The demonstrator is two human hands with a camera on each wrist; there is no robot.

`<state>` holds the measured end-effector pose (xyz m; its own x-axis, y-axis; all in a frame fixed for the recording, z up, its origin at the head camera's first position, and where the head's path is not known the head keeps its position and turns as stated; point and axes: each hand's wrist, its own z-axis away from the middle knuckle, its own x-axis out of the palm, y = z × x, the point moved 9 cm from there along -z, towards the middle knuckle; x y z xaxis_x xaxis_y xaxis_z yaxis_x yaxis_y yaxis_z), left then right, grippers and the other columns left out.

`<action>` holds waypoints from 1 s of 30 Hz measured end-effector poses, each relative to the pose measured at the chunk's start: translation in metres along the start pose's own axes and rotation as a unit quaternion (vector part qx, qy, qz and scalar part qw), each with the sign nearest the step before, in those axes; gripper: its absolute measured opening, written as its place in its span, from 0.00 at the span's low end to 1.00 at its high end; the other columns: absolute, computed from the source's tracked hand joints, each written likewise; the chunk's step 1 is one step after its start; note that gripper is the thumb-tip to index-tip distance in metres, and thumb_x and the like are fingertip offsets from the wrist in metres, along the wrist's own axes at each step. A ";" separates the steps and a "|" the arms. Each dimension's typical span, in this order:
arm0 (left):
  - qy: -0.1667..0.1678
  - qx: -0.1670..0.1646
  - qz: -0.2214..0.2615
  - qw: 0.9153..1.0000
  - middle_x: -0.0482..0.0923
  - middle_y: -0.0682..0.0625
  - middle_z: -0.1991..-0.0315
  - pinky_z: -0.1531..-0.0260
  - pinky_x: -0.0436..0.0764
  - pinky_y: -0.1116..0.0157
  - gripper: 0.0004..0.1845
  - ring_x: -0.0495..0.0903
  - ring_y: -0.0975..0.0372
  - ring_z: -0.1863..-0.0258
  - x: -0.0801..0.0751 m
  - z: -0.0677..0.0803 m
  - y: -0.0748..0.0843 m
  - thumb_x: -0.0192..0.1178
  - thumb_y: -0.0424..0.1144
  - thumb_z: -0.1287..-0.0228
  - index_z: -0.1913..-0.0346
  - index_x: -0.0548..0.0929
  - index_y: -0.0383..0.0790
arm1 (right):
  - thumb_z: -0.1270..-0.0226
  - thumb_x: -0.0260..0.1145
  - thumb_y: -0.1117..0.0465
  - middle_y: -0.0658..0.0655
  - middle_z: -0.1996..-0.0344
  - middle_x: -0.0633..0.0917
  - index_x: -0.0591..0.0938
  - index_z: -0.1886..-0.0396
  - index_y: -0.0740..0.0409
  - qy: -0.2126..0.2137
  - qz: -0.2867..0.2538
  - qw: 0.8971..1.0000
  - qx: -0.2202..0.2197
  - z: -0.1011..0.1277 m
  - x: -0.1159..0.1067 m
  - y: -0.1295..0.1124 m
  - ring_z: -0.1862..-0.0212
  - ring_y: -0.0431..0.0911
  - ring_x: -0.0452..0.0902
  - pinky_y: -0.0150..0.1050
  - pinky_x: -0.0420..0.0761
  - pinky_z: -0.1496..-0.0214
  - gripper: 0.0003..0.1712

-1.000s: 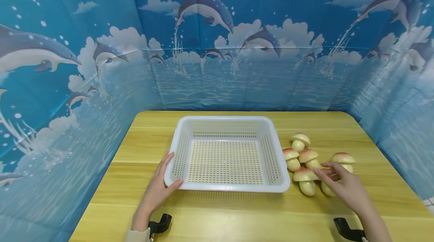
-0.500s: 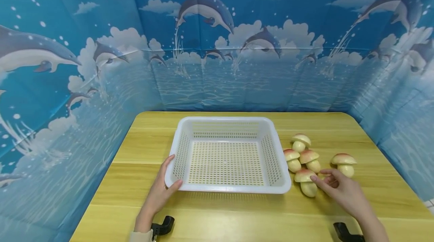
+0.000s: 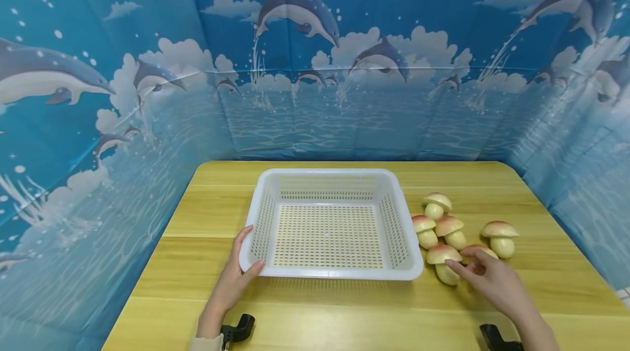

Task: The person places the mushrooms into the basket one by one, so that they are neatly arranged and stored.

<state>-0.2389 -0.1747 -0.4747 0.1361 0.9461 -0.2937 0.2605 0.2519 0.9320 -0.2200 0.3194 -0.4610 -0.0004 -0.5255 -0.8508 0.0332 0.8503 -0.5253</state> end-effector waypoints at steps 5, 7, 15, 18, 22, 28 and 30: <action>-0.001 0.012 0.013 1.000 0.51 0.37 0.29 0.49 0.71 0.49 0.41 0.65 0.41 0.39 0.001 0.000 -0.009 0.55 0.33 0.36 0.26 0.45 0.55 | 0.38 0.60 0.36 0.49 0.74 0.80 0.75 0.45 0.69 -0.013 0.007 1.000 0.011 0.002 0.007 0.003 0.72 0.43 0.73 0.41 0.72 0.70 0.41; -0.002 0.014 0.019 1.000 0.50 0.37 0.29 0.49 0.71 0.49 0.41 0.65 0.41 0.38 0.001 0.000 -0.009 0.55 0.32 0.36 0.26 0.46 0.55 | 0.38 0.60 0.35 0.49 0.74 0.80 0.74 0.44 0.71 -0.020 0.009 1.000 0.015 0.002 0.011 0.004 0.72 0.43 0.73 0.41 0.72 0.70 0.43; -0.005 0.013 0.027 1.000 0.50 0.37 0.29 0.49 0.69 0.48 0.40 0.63 0.40 0.38 0.002 -0.001 -0.010 0.54 0.32 0.35 0.27 0.46 0.56 | 0.40 0.60 0.34 0.50 0.73 0.80 0.72 0.45 0.75 -0.042 0.014 0.998 0.033 0.000 0.023 0.009 0.71 0.43 0.73 0.42 0.73 0.69 0.46; -0.005 0.011 0.026 1.000 0.50 0.37 0.29 0.49 0.69 0.49 0.40 0.63 0.40 0.38 0.001 -0.001 -0.011 0.54 0.33 0.35 0.27 0.46 0.56 | 0.40 0.60 0.34 0.51 0.74 0.79 0.72 0.46 0.75 -0.045 0.011 0.998 0.036 -0.001 0.026 0.009 0.71 0.44 0.73 0.42 0.73 0.69 0.46; -0.006 0.009 0.028 1.000 0.50 0.37 0.29 0.49 0.69 0.52 0.40 0.64 0.41 0.38 0.002 -0.001 -0.012 0.54 0.33 0.35 0.27 0.45 0.57 | 0.40 0.61 0.34 0.51 0.74 0.79 0.74 0.48 0.74 -0.041 0.010 0.998 0.037 -0.003 0.028 0.010 0.72 0.44 0.72 0.42 0.73 0.69 0.44; -0.010 0.011 0.044 0.999 0.49 0.37 0.28 0.49 0.70 0.56 0.40 0.63 0.40 0.37 0.003 -0.002 -0.012 0.52 0.32 0.34 0.27 0.45 0.57 | 0.39 0.59 0.34 0.52 0.73 0.80 0.76 0.50 0.74 -0.037 0.012 0.999 0.038 -0.005 0.030 0.009 0.71 0.45 0.72 0.44 0.74 0.69 0.44; -0.011 0.012 0.048 0.999 0.49 0.37 0.28 0.49 0.71 0.55 0.40 0.63 0.40 0.37 0.003 -0.002 -0.012 0.52 0.31 0.35 0.27 0.45 0.56 | 0.39 0.59 0.34 0.52 0.75 0.78 0.77 0.56 0.71 -0.040 0.009 0.998 0.043 -0.004 0.031 0.009 0.74 0.44 0.70 0.42 0.71 0.71 0.40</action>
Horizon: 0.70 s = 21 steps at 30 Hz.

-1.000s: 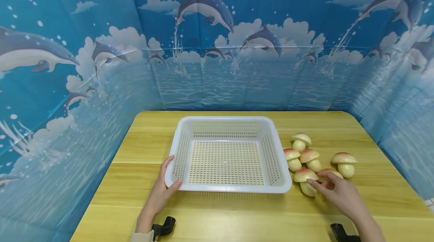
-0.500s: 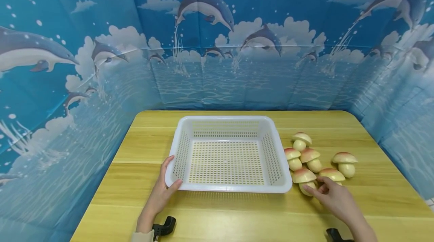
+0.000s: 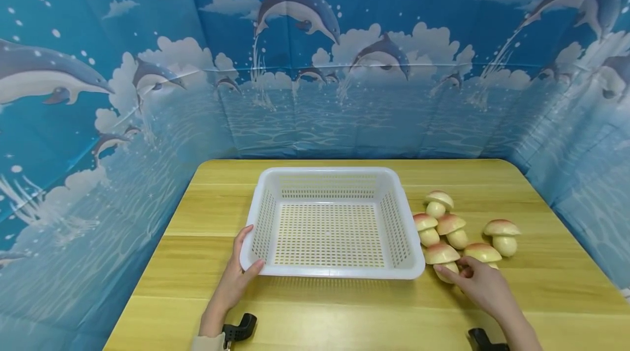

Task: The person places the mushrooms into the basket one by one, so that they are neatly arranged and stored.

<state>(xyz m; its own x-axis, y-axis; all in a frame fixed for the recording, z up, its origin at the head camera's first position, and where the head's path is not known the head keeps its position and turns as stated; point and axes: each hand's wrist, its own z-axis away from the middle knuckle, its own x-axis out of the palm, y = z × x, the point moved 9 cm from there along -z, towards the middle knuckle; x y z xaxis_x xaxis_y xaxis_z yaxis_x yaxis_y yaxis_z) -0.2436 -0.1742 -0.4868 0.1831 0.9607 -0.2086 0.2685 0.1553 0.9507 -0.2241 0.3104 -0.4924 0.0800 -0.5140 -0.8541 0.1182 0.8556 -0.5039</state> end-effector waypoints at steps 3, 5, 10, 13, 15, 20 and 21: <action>0.001 0.001 0.002 1.000 0.49 0.38 0.28 0.49 0.71 0.54 0.40 0.63 0.40 0.38 0.000 0.000 0.000 0.52 0.31 0.35 0.27 0.45 0.56 | 0.39 0.59 0.34 0.52 0.80 0.72 0.76 0.68 0.64 -0.001 -0.001 1.000 0.001 0.000 0.002 -0.002 0.77 0.44 0.64 0.39 0.65 0.74 0.34; 0.003 0.001 0.001 1.000 0.49 0.38 0.28 0.49 0.70 0.54 0.40 0.63 0.40 0.38 0.000 0.001 0.000 0.52 0.32 0.35 0.27 0.45 0.56 | 0.39 0.59 0.34 0.52 0.83 0.67 0.72 0.73 0.59 0.002 -0.002 1.000 -0.001 -0.001 0.003 -0.003 0.79 0.43 0.60 0.38 0.60 0.75 0.30; 0.008 -0.004 0.003 1.000 0.49 0.39 0.28 0.49 0.70 0.57 0.40 0.62 0.41 0.37 -0.001 0.000 -0.001 0.52 0.32 0.35 0.27 0.45 0.56 | 0.39 0.60 0.35 0.50 0.86 0.63 0.68 0.80 0.56 0.025 0.002 1.000 -0.012 0.000 0.001 -0.006 0.81 0.42 0.55 0.37 0.57 0.77 0.30; 0.009 -0.003 0.005 1.000 0.49 0.40 0.28 0.48 0.70 0.59 0.39 0.62 0.42 0.37 0.000 0.000 -0.001 0.52 0.32 0.35 0.27 0.45 0.56 | 0.39 0.60 0.34 0.49 0.87 0.62 0.66 0.82 0.55 0.027 0.001 1.000 -0.007 0.000 0.002 -0.005 0.81 0.42 0.55 0.36 0.56 0.77 0.31; 0.008 0.003 0.004 1.000 0.48 0.39 0.28 0.48 0.70 0.60 0.39 0.62 0.42 0.36 0.000 0.000 -0.001 0.51 0.32 0.35 0.26 0.45 0.55 | 0.40 0.59 0.33 0.49 0.87 0.62 0.65 0.82 0.55 0.024 0.002 1.000 -0.001 0.000 0.004 -0.003 0.81 0.42 0.55 0.36 0.57 0.77 0.32; 0.008 0.024 0.010 1.000 0.48 0.38 0.28 0.47 0.69 0.60 0.40 0.60 0.41 0.36 0.000 0.000 0.000 0.51 0.29 0.36 0.26 0.44 0.52 | 0.40 0.59 0.33 0.50 0.87 0.61 0.65 0.82 0.55 0.024 -0.002 1.000 0.004 -0.001 0.006 -0.001 0.81 0.42 0.56 0.36 0.57 0.77 0.32; 0.008 0.027 0.012 1.000 0.48 0.38 0.28 0.47 0.69 0.60 0.40 0.60 0.41 0.36 0.001 -0.001 0.000 0.50 0.29 0.36 0.26 0.44 0.52 | 0.40 0.59 0.33 0.50 0.87 0.61 0.64 0.82 0.55 0.024 -0.003 1.000 0.004 -0.001 0.006 -0.001 0.81 0.42 0.56 0.37 0.57 0.77 0.32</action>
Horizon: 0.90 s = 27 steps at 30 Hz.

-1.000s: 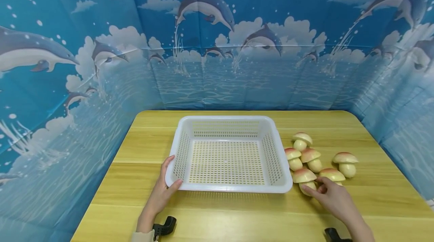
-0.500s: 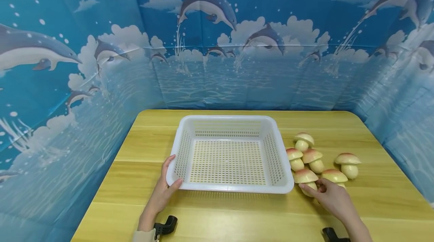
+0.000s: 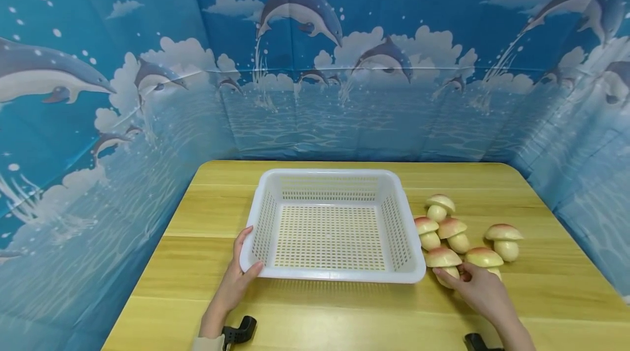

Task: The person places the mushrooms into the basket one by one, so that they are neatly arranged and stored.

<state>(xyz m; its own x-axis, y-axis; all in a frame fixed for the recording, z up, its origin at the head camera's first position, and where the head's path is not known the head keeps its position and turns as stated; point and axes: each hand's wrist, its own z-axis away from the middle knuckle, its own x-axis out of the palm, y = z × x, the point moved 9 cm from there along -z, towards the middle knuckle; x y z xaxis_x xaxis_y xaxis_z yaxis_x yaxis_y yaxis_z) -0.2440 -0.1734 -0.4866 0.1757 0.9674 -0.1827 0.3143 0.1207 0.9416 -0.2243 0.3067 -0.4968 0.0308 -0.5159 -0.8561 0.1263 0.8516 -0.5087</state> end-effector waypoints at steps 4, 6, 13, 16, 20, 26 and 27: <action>0.002 0.000 0.001 1.000 0.48 0.38 0.28 0.46 0.69 0.61 0.40 0.60 0.41 0.36 -0.001 0.000 -0.002 0.50 0.29 0.37 0.26 0.44 0.52 | 0.40 0.60 0.34 0.49 0.87 0.61 0.64 0.83 0.55 0.014 -0.007 1.000 -0.003 0.001 -0.001 0.000 0.82 0.42 0.56 0.36 0.57 0.77 0.32; 0.003 -0.001 0.000 1.000 0.48 0.38 0.28 0.46 0.69 0.61 0.40 0.60 0.41 0.36 -0.001 0.000 -0.003 0.50 0.30 0.37 0.26 0.44 0.52 | 0.40 0.61 0.34 0.49 0.88 0.61 0.64 0.84 0.54 0.023 -0.014 1.000 -0.004 0.001 -0.002 0.000 0.82 0.41 0.56 0.35 0.57 0.78 0.32; 0.011 0.004 -0.005 1.000 0.49 0.38 0.28 0.46 0.69 0.62 0.39 0.61 0.41 0.36 0.000 0.000 -0.003 0.49 0.30 0.37 0.26 0.45 0.51 | 0.40 0.62 0.35 0.49 0.89 0.65 0.65 0.84 0.55 0.027 -0.038 0.999 0.008 0.004 -0.002 0.002 0.84 0.42 0.64 0.34 0.58 0.79 0.31; 0.013 0.006 -0.007 1.000 0.49 0.38 0.28 0.47 0.69 0.61 0.39 0.61 0.41 0.37 0.000 0.000 -0.003 0.49 0.31 0.37 0.27 0.45 0.51 | 0.40 0.62 0.35 0.49 0.89 0.67 0.65 0.84 0.55 0.030 -0.044 0.998 0.015 0.005 -0.002 0.003 0.83 0.42 0.66 0.34 0.59 0.79 0.31; 0.010 0.007 -0.004 1.000 0.49 0.38 0.28 0.46 0.69 0.60 0.39 0.60 0.41 0.36 0.001 -0.001 -0.005 0.48 0.31 0.37 0.26 0.45 0.51 | 0.41 0.62 0.36 0.49 0.89 0.70 0.66 0.84 0.55 0.041 -0.052 0.998 0.023 0.008 -0.004 0.005 0.84 0.42 0.65 0.34 0.59 0.80 0.31; 0.010 0.016 0.004 1.000 0.49 0.36 0.29 0.47 0.69 0.61 0.39 0.61 0.40 0.37 0.001 -0.001 -0.004 0.48 0.30 0.37 0.26 0.44 0.50 | 0.41 0.63 0.36 0.50 0.88 0.72 0.68 0.84 0.55 0.068 -0.067 0.995 0.023 0.010 -0.010 0.005 0.83 0.42 0.66 0.35 0.61 0.80 0.30; 0.009 0.019 0.006 1.000 0.49 0.36 0.29 0.47 0.70 0.61 0.39 0.61 0.39 0.37 0.001 -0.001 -0.003 0.47 0.30 0.37 0.26 0.44 0.49 | 0.41 0.63 0.36 0.51 0.88 0.72 0.68 0.83 0.55 0.076 -0.069 0.995 0.020 0.010 -0.012 0.004 0.83 0.42 0.65 0.35 0.61 0.80 0.30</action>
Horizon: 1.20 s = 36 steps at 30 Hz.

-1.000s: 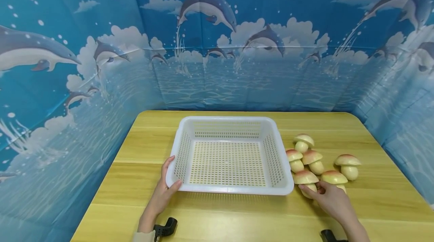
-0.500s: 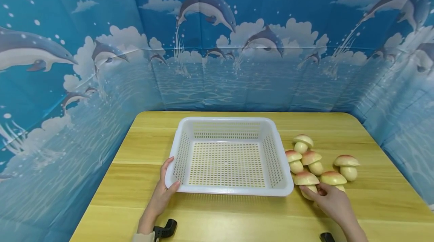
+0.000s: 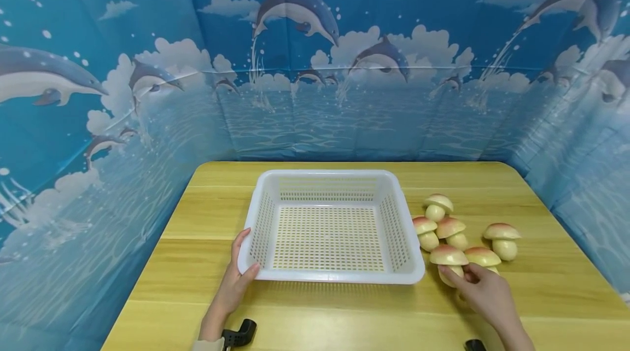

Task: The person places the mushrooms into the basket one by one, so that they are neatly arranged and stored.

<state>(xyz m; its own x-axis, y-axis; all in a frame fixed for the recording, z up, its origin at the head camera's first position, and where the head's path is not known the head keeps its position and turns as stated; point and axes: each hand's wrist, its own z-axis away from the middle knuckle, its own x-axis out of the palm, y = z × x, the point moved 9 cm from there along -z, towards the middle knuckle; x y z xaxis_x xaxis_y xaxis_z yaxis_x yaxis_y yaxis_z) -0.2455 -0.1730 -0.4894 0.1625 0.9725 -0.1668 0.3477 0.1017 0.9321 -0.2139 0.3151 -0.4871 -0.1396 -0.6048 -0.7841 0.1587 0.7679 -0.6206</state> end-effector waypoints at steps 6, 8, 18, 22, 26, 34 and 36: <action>-0.014 0.011 0.014 1.000 0.47 0.35 0.29 0.46 0.69 0.59 0.39 0.59 0.38 0.37 0.002 -0.001 0.004 0.46 0.29 0.36 0.26 0.42 0.48 | 0.41 0.65 0.39 0.51 0.87 0.68 0.70 0.81 0.55 0.051 -0.002 0.998 -0.026 0.000 -0.021 -0.015 0.82 0.41 0.61 0.35 0.59 0.79 0.27; -0.015 0.011 0.014 1.000 0.47 0.35 0.28 0.46 0.69 0.60 0.39 0.59 0.38 0.36 0.002 -0.001 0.004 0.46 0.30 0.36 0.26 0.42 0.48 | 0.41 0.66 0.40 0.51 0.86 0.68 0.70 0.81 0.55 0.062 0.001 0.997 -0.039 -0.004 -0.026 -0.021 0.82 0.41 0.61 0.35 0.59 0.79 0.26; -0.014 0.009 0.014 1.000 0.46 0.36 0.28 0.45 0.68 0.55 0.38 0.57 0.39 0.35 0.003 -0.001 0.007 0.46 0.30 0.35 0.26 0.41 0.48 | 0.41 0.66 0.41 0.49 0.90 0.61 0.65 0.84 0.56 0.077 0.004 0.991 -0.113 -0.034 -0.050 -0.069 0.87 0.42 0.55 0.36 0.55 0.84 0.29; -0.015 0.001 0.020 1.000 0.45 0.36 0.28 0.45 0.67 0.52 0.38 0.57 0.38 0.35 0.005 0.000 0.005 0.46 0.30 0.35 0.26 0.41 0.48 | 0.40 0.64 0.39 0.52 0.88 0.67 0.69 0.81 0.57 0.055 0.004 0.990 -0.132 -0.045 -0.051 -0.092 0.85 0.45 0.60 0.37 0.59 0.83 0.28; -0.015 -0.008 0.020 1.000 0.45 0.36 0.28 0.45 0.66 0.52 0.38 0.57 0.39 0.35 0.006 0.002 0.004 0.45 0.29 0.34 0.26 0.41 0.49 | 0.40 0.63 0.37 0.52 0.85 0.73 0.72 0.79 0.56 0.035 0.014 0.987 -0.154 -0.056 -0.046 -0.115 0.82 0.46 0.65 0.38 0.63 0.82 0.27; -0.018 -0.003 0.012 1.000 0.45 0.35 0.28 0.46 0.66 0.47 0.38 0.57 0.38 0.35 0.006 0.002 0.008 0.44 0.28 0.34 0.26 0.40 0.48 | 0.43 0.64 0.35 0.51 0.76 0.80 0.77 0.72 0.54 -0.025 0.007 0.980 -0.200 -0.077 -0.026 -0.164 0.78 0.44 0.74 0.41 0.72 0.78 0.26; -0.020 -0.002 0.015 1.000 0.45 0.35 0.28 0.46 0.66 0.47 0.38 0.56 0.38 0.35 0.006 0.002 0.008 0.44 0.28 0.34 0.26 0.40 0.48 | 0.43 0.64 0.35 0.50 0.77 0.80 0.77 0.73 0.53 -0.028 0.004 0.976 -0.215 -0.082 -0.021 -0.179 0.78 0.43 0.75 0.40 0.73 0.77 0.25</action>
<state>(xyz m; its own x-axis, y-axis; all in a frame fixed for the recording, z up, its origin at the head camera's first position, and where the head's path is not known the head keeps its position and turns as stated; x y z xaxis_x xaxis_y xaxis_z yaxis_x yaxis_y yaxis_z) -0.2397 -0.1666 -0.4833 0.2089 0.9661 -0.1520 0.3393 0.0741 0.9378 -0.3191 0.2081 -0.3585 -0.0838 -0.5994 -0.7960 -0.2674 0.7831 -0.5615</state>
